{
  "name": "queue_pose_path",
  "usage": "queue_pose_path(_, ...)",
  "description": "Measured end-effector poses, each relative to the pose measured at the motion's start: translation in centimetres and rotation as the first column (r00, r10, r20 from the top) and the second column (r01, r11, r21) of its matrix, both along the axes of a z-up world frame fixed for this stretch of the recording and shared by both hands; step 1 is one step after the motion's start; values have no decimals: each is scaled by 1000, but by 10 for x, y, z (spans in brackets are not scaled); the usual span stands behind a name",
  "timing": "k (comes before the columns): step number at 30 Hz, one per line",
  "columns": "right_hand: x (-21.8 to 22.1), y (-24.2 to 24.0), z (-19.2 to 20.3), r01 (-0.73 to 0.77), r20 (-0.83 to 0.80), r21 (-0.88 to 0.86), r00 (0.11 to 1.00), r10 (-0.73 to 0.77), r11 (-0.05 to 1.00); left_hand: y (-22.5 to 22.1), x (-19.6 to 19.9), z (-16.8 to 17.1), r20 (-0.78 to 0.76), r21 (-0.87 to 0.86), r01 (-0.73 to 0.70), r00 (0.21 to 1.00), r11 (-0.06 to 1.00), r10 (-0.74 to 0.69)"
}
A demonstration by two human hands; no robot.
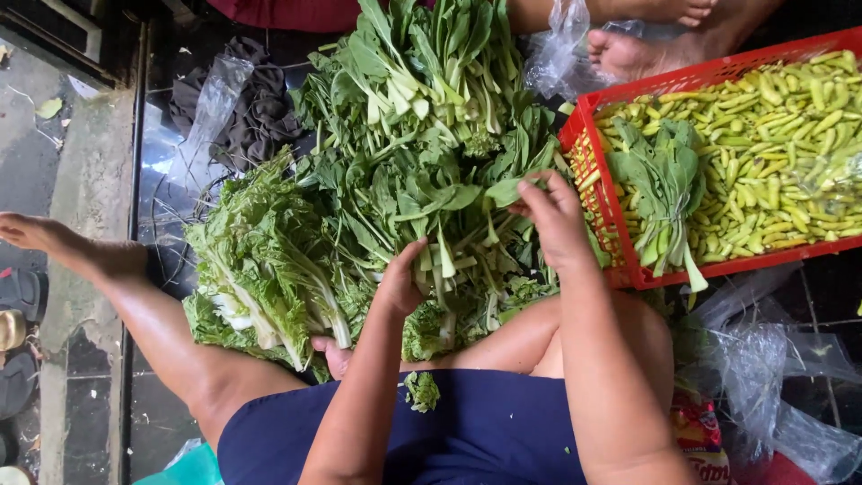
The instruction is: A person sitting on the floor sorts mustard greens into bunches and ties them with thin strips.
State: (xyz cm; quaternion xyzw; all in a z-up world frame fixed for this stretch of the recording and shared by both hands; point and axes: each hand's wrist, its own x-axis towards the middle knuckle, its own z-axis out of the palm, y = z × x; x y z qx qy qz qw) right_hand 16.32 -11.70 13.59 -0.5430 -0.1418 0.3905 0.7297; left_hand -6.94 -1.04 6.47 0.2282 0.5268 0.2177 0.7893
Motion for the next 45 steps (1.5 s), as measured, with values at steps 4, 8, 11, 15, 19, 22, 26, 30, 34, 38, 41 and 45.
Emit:
queue_pose_path(4, 18, -16, -9, -114, -3, 138, 993, 116, 984, -5, -5, -1, 52, -8, -58, 997, 998, 59)
queue_pose_path(8, 19, -38, 0, -493, 95, 128, 870, 484, 861, -12, 0, 28, 129, -63, -87, 987, 994, 94)
queue_pose_path(11, -9, -23, 27, -634, 144, 32, 768, 624, 773, -14, 1, 28, 162, -95, -87, 981, 992, 102)
queue_pose_path(15, -53, 24, 11, -301, 525, -356, 719, 455, 885, -21, -3, 32, 240, -146, -57, 967, 988, 91)
queue_pose_path(19, -67, 39, -7, -241, 706, -494, 450, 547, 835, -25, -11, 12, 266, -156, 14, 964, 988, 28)
queue_pose_path(22, -67, 45, -37, -222, 676, -673, 202, 709, 705, -27, -17, 9, 266, -109, 125, 959, 986, -92)
queue_pose_path(26, -51, 41, -64, -103, 761, -631, 111, 640, 769, -35, -32, -36, 277, -93, 133, 955, 987, -103)
queue_pose_path(30, -54, 24, 59, -78, 729, -511, 488, 480, 856, -23, -32, -46, 410, -139, 106, 911, 985, -40)
queue_pose_path(34, -11, 21, -13, 83, 937, -216, 298, 183, 973, -29, -29, -35, 446, -160, 59, 895, 985, 19)
queue_pose_path(38, -22, 8, 26, -228, 876, -139, 426, 227, 964, -34, -23, -17, 475, -225, 21, 876, 974, 91)
queue_pose_path(41, -55, 14, 62, -414, 832, -306, 322, 452, 857, -30, -36, -29, 466, -235, 24, 880, 972, 91)
queue_pose_path(45, -74, 19, 77, -426, 638, -604, 247, 729, 673, -31, -27, -5, 471, -212, 50, 881, 976, 57)
